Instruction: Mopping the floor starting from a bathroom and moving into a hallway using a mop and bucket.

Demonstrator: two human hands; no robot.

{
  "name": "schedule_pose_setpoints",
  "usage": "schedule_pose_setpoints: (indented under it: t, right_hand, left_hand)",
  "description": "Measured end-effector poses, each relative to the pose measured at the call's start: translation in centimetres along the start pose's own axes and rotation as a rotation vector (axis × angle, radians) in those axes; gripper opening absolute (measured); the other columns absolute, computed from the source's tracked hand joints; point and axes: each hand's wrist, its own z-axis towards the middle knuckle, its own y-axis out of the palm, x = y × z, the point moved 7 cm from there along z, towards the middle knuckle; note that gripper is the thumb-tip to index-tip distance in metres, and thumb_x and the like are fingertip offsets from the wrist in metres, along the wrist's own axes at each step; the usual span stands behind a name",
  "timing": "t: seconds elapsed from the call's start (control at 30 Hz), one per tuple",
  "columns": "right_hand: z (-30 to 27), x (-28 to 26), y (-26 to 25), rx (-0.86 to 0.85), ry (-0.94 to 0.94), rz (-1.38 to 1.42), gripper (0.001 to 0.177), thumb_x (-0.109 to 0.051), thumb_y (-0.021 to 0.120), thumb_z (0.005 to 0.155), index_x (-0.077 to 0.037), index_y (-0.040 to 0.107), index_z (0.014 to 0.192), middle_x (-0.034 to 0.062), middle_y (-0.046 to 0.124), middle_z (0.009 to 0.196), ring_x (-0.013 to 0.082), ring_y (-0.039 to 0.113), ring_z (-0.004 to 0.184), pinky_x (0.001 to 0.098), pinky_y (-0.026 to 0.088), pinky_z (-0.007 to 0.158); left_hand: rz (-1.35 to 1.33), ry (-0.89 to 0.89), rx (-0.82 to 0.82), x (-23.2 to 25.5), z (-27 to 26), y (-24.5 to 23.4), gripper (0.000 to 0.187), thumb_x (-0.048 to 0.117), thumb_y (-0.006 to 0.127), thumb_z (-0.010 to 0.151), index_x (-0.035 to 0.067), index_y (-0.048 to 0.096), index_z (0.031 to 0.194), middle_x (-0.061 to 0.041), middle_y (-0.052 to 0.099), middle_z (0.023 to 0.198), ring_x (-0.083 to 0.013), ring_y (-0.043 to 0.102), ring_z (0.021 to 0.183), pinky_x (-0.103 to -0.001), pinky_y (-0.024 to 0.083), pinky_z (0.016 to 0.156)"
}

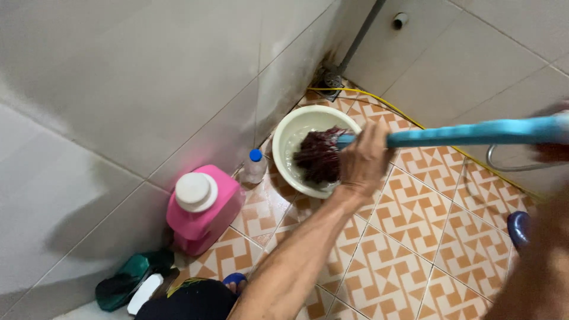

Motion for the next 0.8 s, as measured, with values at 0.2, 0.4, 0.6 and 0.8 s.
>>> schedule_pose_setpoints:
  t: [0.2,0.4,0.6,0.8]
  right_hand:
    - [2.2,-6.5,5.3,0.3,0.443,0.564,0.02,-0.014,0.065,0.092,-0.013,0.048,0.103,0.0037,0.058,0.087,0.0112,0.06,0.072,0.0222,0.06,0.06]
    - [2.1,-4.6,5.1,0.286,0.394,0.576,0.019,-0.008,0.06,0.096,-0.011,0.046,0.109,0.0092,0.064,0.095,0.0151,0.065,0.073,0.0245,0.059,0.057]
    - [1.4,-5.6,3.4,0.281,0.503,0.506,0.016,-0.01,0.059,0.094,-0.01,0.047,0.106,0.0093,0.065,0.093,0.0159,0.065,0.077,0.0254,0.06,0.063]
    - [1.2,-3.1,3.1,0.291,0.571,0.607,0.013,-0.015,0.061,0.092,-0.011,0.051,0.099,0.0066,0.058,0.077,0.0145,0.061,0.062,0.0237,0.056,0.055]
  left_hand:
    - [-0.062,-0.231,-0.135,-5.4,-1.4,3.8,0.022,0.025,0.057,0.095,0.013,0.049,0.11,-0.006,0.055,0.086,-0.0174,0.054,0.06,-0.029,0.045,0.042]
    - [-0.038,-0.232,-0.094,-3.9,-1.1,2.6,0.023,0.029,0.061,0.088,0.014,0.052,0.103,-0.011,0.057,0.094,-0.0357,0.061,0.078,-0.048,0.047,0.054]
    - [-0.122,-0.423,-0.263,-5.1,-2.7,5.6,0.024,0.0,0.061,0.087,0.011,0.051,0.106,-0.005,0.057,0.094,-0.0159,0.056,0.066,-0.027,0.047,0.048]
    - [-0.255,-0.54,-0.068,-2.0,-2.4,2.0,0.049,0.007,0.067,0.072,0.013,0.052,0.118,-0.012,0.056,0.117,-0.0319,0.058,0.103,-0.041,0.045,0.085]
